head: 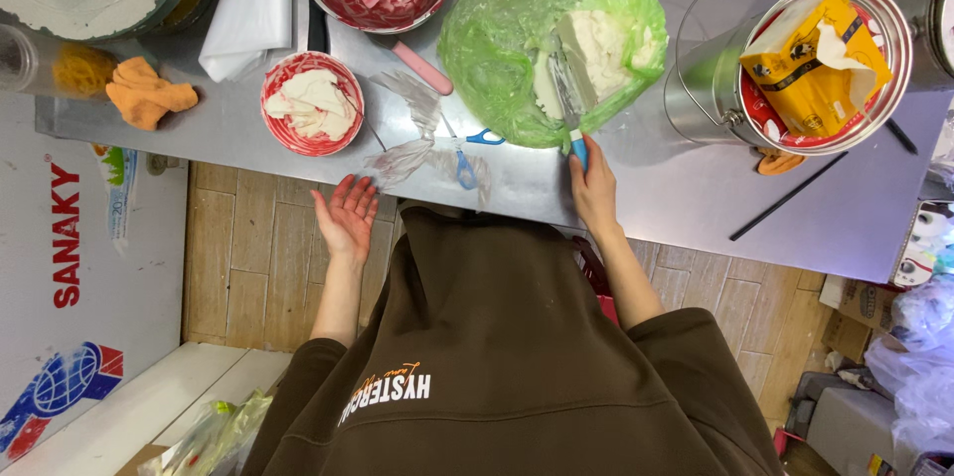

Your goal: The person scoops white frosting from a bag with a palette knife and places it into a small red bowl, then uses the palette knife and a spoon to spread and smooth the frosting inside the bowl.

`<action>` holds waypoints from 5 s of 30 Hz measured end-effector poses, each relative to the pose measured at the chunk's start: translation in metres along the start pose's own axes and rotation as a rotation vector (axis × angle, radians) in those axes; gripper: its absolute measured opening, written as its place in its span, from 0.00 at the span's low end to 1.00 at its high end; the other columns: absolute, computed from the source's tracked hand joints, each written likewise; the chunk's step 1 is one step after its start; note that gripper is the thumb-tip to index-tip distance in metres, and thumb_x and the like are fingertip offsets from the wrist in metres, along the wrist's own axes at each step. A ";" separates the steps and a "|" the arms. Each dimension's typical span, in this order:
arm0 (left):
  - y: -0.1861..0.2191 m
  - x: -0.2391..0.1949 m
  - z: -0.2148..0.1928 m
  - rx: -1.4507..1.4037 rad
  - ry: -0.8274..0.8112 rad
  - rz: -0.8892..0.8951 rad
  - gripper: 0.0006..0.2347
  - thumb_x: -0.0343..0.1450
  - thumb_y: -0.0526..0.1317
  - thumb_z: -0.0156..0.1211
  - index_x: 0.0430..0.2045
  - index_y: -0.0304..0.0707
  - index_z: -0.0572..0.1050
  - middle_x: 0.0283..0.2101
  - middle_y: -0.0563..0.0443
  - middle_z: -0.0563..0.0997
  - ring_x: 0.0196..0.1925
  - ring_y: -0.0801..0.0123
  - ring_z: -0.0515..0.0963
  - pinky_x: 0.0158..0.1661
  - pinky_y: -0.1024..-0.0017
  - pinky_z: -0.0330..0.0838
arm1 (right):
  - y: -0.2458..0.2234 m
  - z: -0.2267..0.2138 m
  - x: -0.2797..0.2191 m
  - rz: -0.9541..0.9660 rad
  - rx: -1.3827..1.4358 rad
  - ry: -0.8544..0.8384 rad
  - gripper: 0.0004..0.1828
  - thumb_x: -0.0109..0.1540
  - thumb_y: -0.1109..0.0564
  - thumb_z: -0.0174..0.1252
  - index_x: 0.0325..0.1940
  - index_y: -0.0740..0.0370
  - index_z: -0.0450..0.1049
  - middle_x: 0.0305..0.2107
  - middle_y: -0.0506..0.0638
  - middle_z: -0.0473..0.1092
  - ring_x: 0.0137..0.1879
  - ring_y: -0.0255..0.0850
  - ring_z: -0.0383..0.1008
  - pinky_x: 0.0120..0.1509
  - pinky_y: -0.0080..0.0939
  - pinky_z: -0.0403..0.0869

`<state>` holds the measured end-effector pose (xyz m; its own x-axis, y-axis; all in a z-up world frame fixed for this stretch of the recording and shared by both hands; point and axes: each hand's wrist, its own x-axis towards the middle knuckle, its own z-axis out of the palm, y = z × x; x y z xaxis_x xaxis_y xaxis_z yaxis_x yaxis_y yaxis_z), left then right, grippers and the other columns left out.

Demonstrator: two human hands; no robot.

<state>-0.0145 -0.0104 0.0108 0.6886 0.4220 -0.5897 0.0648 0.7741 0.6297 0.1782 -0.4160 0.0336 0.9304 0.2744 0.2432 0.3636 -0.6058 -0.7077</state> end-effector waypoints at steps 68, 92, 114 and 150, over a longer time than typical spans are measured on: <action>-0.018 0.007 0.023 0.007 0.037 -0.011 0.35 0.72 0.70 0.41 0.59 0.36 0.68 0.56 0.42 0.78 0.56 0.59 0.76 0.59 0.61 0.66 | 0.063 -0.036 0.028 0.228 -0.478 -0.360 0.13 0.73 0.50 0.47 0.48 0.62 0.58 0.19 0.65 0.72 0.26 0.67 0.74 0.30 0.68 0.70; -0.028 0.012 0.006 -0.015 -0.003 -0.004 0.35 0.72 0.70 0.42 0.59 0.37 0.69 0.55 0.44 0.79 0.55 0.61 0.77 0.58 0.63 0.67 | 0.071 -0.019 0.027 0.327 -0.555 -0.462 0.17 0.73 0.46 0.44 0.53 0.65 0.57 0.23 0.69 0.74 0.29 0.69 0.75 0.32 0.70 0.72; -0.023 0.004 0.000 -0.012 -0.037 -0.017 0.34 0.73 0.69 0.41 0.59 0.35 0.69 0.57 0.41 0.78 0.58 0.59 0.75 0.58 0.63 0.67 | 0.078 -0.003 0.025 0.171 -0.742 -0.491 0.12 0.72 0.56 0.44 0.55 0.66 0.59 0.26 0.69 0.75 0.33 0.67 0.78 0.34 0.66 0.75; 0.060 -0.020 -0.080 -0.103 0.028 0.217 0.31 0.76 0.65 0.33 0.60 0.38 0.68 0.56 0.43 0.78 0.56 0.63 0.76 0.57 0.65 0.68 | -0.220 0.159 0.130 -0.588 -0.297 -0.515 0.16 0.70 0.48 0.57 0.56 0.60 0.68 0.37 0.57 0.76 0.36 0.57 0.77 0.35 0.55 0.73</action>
<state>-0.0817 0.0656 0.0202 0.6579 0.5956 -0.4609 -0.1574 0.7073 0.6892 0.2117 -0.1282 0.1159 0.4740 0.8704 0.1335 0.8473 -0.4095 -0.3382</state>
